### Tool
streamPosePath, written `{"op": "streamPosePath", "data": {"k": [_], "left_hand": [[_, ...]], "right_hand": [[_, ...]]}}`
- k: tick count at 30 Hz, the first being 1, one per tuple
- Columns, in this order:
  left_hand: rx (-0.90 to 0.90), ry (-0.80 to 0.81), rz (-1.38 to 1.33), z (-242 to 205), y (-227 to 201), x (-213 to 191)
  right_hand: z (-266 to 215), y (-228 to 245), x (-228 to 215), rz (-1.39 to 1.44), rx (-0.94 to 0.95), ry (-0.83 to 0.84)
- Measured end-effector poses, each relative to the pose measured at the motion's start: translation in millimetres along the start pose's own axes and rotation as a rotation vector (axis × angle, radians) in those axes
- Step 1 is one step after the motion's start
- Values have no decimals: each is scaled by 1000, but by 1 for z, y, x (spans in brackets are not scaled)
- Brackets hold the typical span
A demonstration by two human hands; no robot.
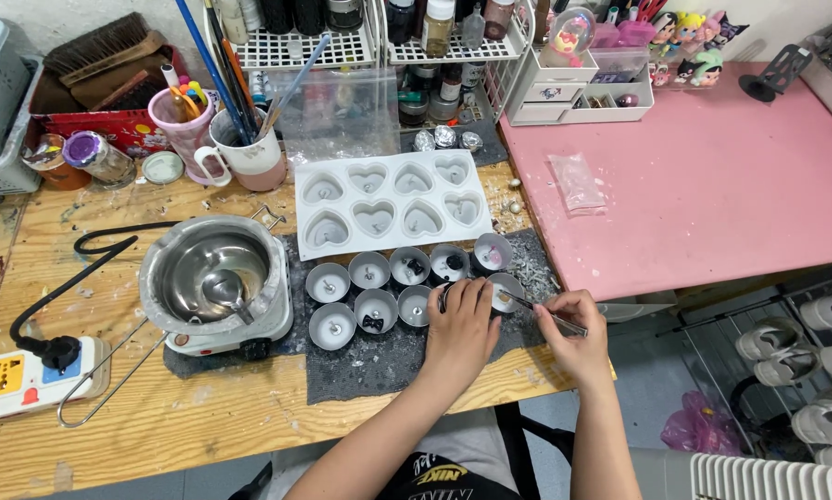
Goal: Pouring melted wax from a melting pot into candle containers.
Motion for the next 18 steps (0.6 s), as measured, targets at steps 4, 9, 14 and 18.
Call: {"op": "streamPosePath", "data": {"k": [4,9,14,18], "left_hand": [[-2,5,0,1,-1,-1],[-10,14,-24,1,-3,-5],[-105,24,-129,-9,12,-21],[-250,45,-153,-18,33,-55]], "right_hand": [[-4,7,1,13,-21,-1],[-5,10,0,29,-2,16],[-8,15,-8,98,-5,-31],[-11,24,-11,111,-17,-90]]}}
Point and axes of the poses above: each hand's wrist, its own z-axis towards the middle knuckle, its own x-axis out of the palm, y = z × x, the point moved 2 cm from there along z, towards the middle knuckle, and after that the axes turned 4 degrees about y, right-handed, at the moved point
